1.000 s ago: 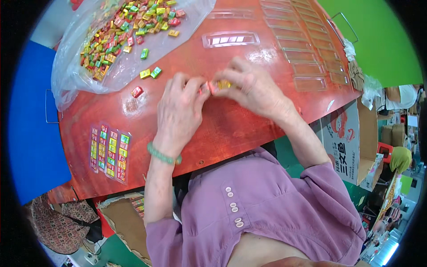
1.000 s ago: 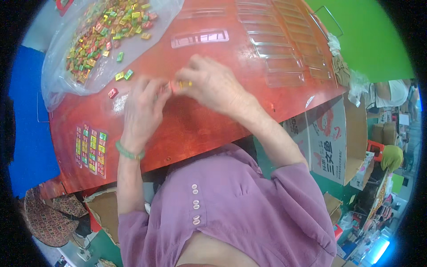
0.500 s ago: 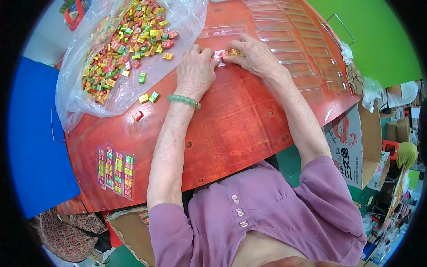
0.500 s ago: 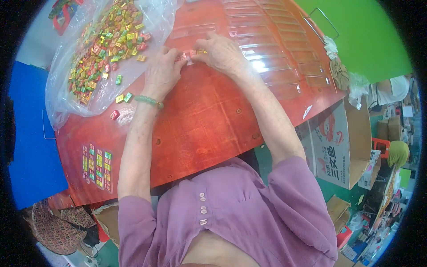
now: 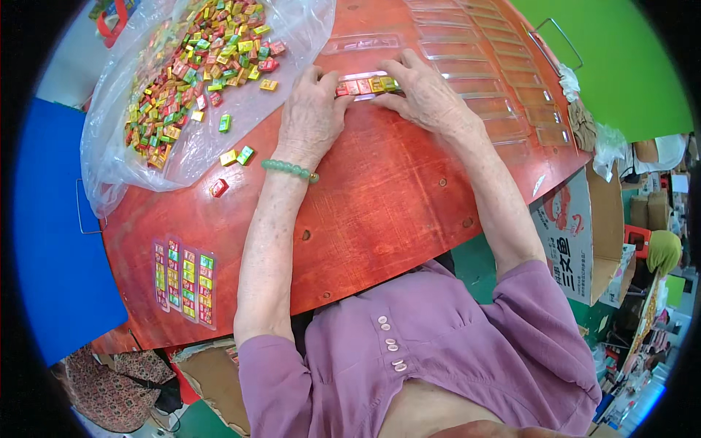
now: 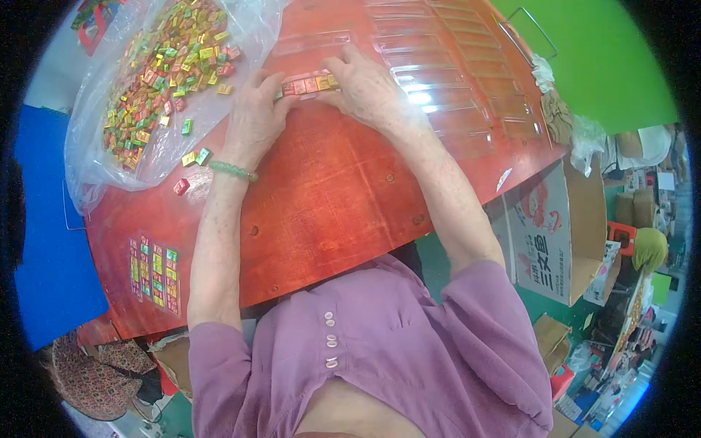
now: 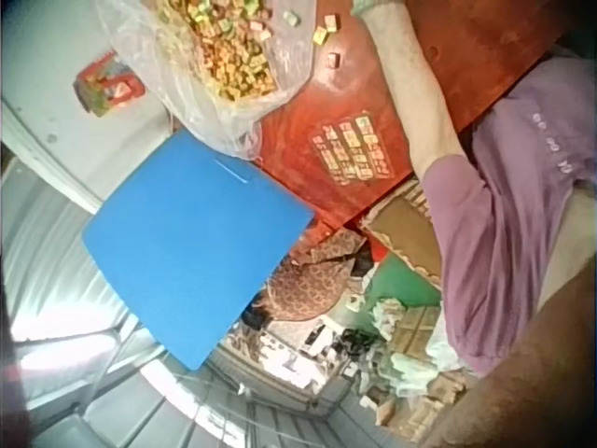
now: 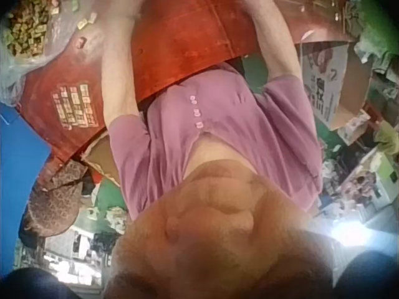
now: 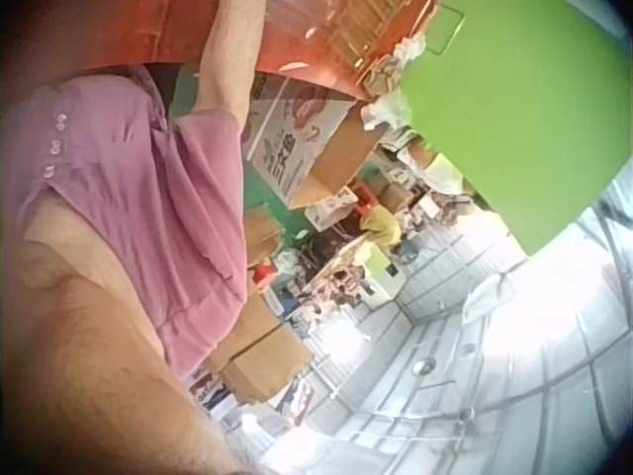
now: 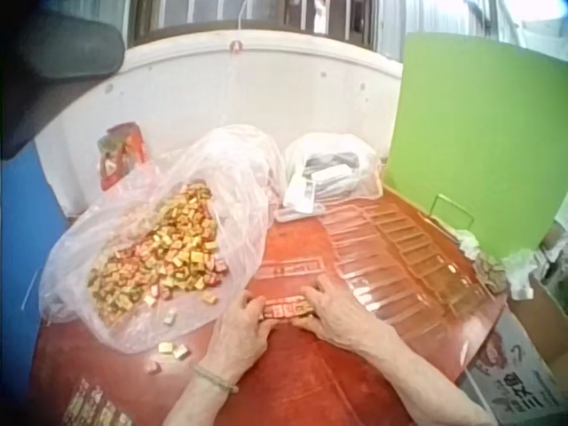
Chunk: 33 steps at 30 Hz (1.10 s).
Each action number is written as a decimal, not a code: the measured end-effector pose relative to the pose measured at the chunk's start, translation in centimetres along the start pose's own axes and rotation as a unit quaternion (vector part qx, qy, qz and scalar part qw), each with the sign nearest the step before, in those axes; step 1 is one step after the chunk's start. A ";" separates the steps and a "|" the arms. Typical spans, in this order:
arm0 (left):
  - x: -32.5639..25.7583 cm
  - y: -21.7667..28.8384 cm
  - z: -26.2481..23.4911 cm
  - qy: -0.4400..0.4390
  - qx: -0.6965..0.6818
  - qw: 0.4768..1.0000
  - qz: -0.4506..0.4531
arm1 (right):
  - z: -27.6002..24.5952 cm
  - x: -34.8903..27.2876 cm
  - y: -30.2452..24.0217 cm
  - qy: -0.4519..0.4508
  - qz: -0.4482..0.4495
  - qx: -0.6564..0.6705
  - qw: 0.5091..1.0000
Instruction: Sort small colorful items and pack them into plastic trays and then into cardboard boxes.
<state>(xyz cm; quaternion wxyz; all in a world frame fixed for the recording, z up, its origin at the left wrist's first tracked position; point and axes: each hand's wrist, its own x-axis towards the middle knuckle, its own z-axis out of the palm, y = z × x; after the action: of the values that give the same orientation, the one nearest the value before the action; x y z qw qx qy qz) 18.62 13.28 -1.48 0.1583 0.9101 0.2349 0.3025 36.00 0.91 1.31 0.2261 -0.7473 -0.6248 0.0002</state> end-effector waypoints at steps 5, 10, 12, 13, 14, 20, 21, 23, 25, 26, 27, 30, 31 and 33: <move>-1.5 0.9 -0.2 -0.004 0.077 0.996 0.037 | 0.0 -1.6 0.2 -0.006 -0.003 -0.055 0.998; -2.6 1.0 0.4 -0.005 0.127 0.991 0.045 | 0.9 -3.4 -0.8 -0.009 -0.018 -0.162 0.987; -2.9 1.2 0.8 -0.004 0.179 0.982 0.055 | 0.8 -3.6 -1.1 -0.010 -0.019 -0.179 0.984; -3.1 1.0 1.0 -0.004 0.180 0.982 0.053 | 0.7 -3.8 -1.1 -0.010 -0.017 -0.196 0.980; -3.2 0.9 1.2 -0.001 0.208 0.976 0.060 | 0.7 -3.7 -1.2 -0.011 -0.021 -0.195 0.980; -2.8 1.4 0.6 -0.083 0.179 0.980 0.020 | 1.0 -3.9 -0.6 -0.031 -0.014 -0.182 0.983; -2.7 1.3 0.7 -0.073 0.202 0.976 0.037 | 0.7 -4.1 -1.2 -0.035 -0.012 -0.195 0.980; -3.3 2.7 0.2 -0.082 0.227 0.969 0.048 | -0.3 -5.0 -2.5 -0.038 -0.018 -0.209 0.977; -4.4 4.1 -0.5 -0.069 0.215 0.973 0.036 | -0.4 -6.4 -3.4 -0.041 -0.045 -0.190 0.980; -5.1 4.6 -0.7 -0.038 0.197 0.979 0.036 | -0.8 -7.0 -3.7 -0.044 -0.042 -0.163 0.985; -6.0 5.1 -0.5 -0.041 0.205 0.978 0.024 | -0.9 -7.7 -4.0 -0.045 -0.033 -0.139 0.989; -9.3 7.3 -1.4 -0.016 0.220 0.974 0.044 | -1.4 -10.1 -5.9 -0.035 -0.045 -0.084 0.995; -10.4 7.9 -2.2 -0.029 0.218 0.975 0.038 | -1.3 -10.9 -6.4 -0.037 -0.050 -0.079 0.995; -12.6 8.9 -4.0 -0.044 0.236 0.970 0.027 | -0.9 -12.0 -7.5 -0.041 -0.098 -0.053 0.993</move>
<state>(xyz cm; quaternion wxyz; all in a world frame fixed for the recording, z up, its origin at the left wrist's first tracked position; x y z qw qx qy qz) 10.14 -0.18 -0.56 -0.0591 0.9403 0.2674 0.2023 26.64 -9.76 1.27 0.1587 -0.6932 -0.7027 -0.0242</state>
